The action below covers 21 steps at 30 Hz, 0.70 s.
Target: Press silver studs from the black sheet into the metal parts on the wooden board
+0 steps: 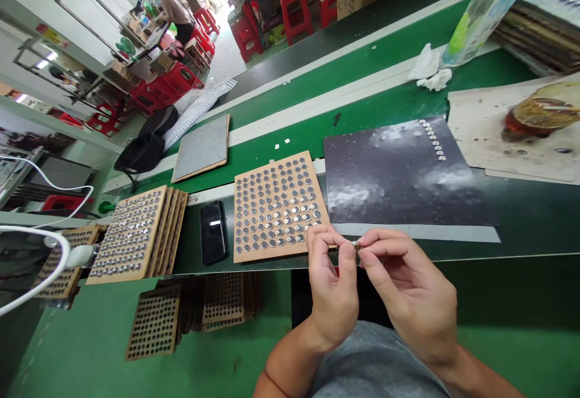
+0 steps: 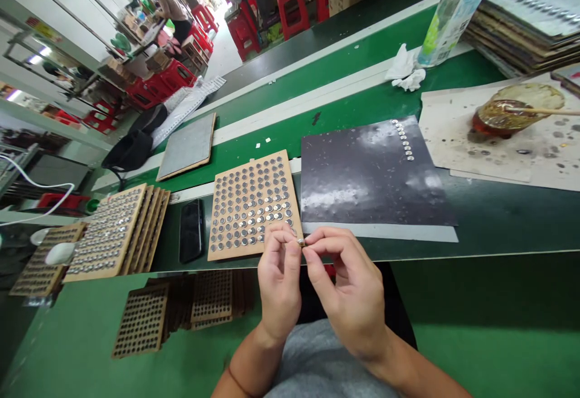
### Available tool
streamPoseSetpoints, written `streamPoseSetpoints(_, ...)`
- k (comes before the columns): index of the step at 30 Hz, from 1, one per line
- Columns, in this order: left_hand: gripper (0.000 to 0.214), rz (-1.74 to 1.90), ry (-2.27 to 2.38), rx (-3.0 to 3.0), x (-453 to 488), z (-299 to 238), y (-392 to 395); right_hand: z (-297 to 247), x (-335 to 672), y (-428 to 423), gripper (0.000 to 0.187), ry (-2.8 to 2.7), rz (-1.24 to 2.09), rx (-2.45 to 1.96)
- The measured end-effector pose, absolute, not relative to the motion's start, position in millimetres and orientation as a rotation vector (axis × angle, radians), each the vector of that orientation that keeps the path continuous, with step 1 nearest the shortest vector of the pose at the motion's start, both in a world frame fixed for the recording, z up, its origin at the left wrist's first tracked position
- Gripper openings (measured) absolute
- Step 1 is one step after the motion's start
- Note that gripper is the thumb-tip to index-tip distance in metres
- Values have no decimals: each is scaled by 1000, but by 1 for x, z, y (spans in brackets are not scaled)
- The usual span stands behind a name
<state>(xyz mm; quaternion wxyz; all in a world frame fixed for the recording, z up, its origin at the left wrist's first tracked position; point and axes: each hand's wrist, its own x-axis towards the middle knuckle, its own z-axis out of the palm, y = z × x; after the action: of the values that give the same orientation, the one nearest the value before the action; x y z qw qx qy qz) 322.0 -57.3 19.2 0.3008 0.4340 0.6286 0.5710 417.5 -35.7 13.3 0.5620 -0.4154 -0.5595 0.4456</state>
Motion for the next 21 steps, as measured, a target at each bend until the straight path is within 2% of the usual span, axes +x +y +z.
streamPoseSetpoints(8, 31, 1506, 1670, 1126, 323, 20, -57, 13, 415, -35, 9, -1253, 1094, -993)
streamPoseSetpoints(16, 35, 1469, 1562, 1098, 322, 20, -58, 14, 422, -20, 19, -1175, 1394, -859)
streamPoseSetpoints(19, 36, 1461, 1594, 1102, 322, 20, -58, 16, 422, -22, 7, -1298, 1248, -911)
streamPoseSetpoints(21, 37, 1485, 1611, 1093, 321, 21, -58, 15, 422, -26, 6, -1391, 1103, -931)
